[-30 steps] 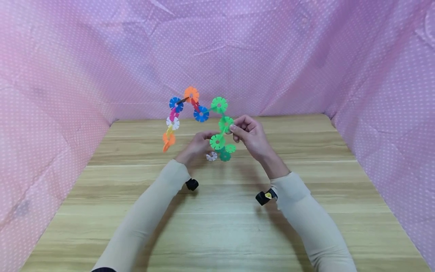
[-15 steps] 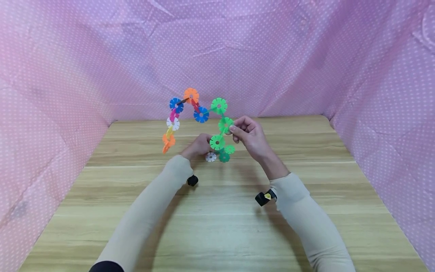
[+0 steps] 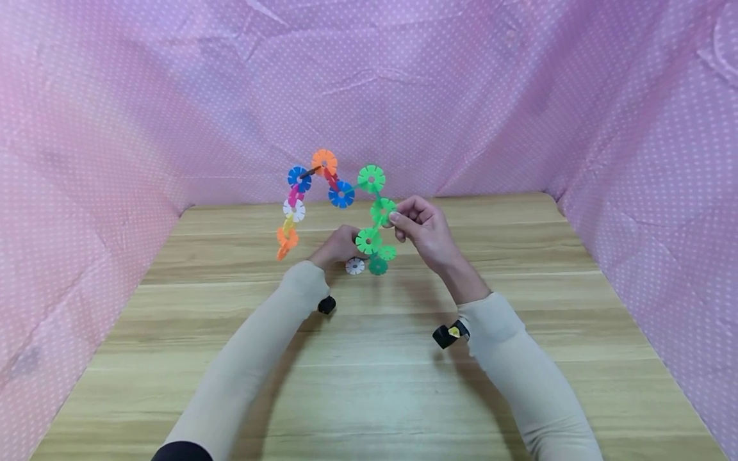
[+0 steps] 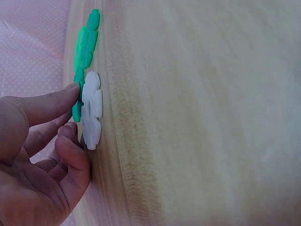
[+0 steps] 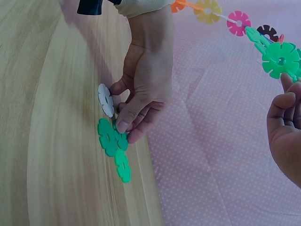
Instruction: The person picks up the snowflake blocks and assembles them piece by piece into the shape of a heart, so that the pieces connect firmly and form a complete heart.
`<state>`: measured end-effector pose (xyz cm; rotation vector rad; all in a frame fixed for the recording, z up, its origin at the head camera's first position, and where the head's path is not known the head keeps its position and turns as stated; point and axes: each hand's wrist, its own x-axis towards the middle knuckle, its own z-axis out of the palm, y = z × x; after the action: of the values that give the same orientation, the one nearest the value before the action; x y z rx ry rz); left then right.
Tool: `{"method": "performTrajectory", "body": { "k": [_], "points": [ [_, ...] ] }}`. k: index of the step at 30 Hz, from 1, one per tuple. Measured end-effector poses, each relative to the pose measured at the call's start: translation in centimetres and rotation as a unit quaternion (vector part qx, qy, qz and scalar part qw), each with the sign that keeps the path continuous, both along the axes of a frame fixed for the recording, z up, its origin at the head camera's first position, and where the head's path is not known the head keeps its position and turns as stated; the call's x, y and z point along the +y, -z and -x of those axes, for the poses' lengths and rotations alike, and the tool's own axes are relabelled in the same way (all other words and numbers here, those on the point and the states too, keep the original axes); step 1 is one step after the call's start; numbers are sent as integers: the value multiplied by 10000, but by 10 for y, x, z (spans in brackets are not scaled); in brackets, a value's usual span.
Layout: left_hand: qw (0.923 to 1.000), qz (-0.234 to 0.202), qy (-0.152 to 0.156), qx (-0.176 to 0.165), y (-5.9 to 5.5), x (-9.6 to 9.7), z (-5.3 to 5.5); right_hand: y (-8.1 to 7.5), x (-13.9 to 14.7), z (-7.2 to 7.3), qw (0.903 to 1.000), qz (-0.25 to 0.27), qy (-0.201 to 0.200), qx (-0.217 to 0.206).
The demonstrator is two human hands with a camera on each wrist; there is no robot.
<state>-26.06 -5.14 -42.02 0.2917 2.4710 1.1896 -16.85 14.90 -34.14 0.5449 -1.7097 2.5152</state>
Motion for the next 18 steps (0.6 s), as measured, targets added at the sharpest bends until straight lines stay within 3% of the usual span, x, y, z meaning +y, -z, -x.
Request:
{"method": "performTrajectory", "body": {
  "k": [6, 11, 18],
  "points": [
    [9998, 147, -101, -10, -1, 2, -1, 3, 1, 1, 10000, 9, 21, -3],
    [9998, 27, -141, 110, 0, 1, -4, 3, 0, 0, 10000, 0, 41, -50],
    [9966, -95, -77, 809, 6, -4, -7, 4, 2, 0, 9999, -89, 114, 19]
  ]
}}
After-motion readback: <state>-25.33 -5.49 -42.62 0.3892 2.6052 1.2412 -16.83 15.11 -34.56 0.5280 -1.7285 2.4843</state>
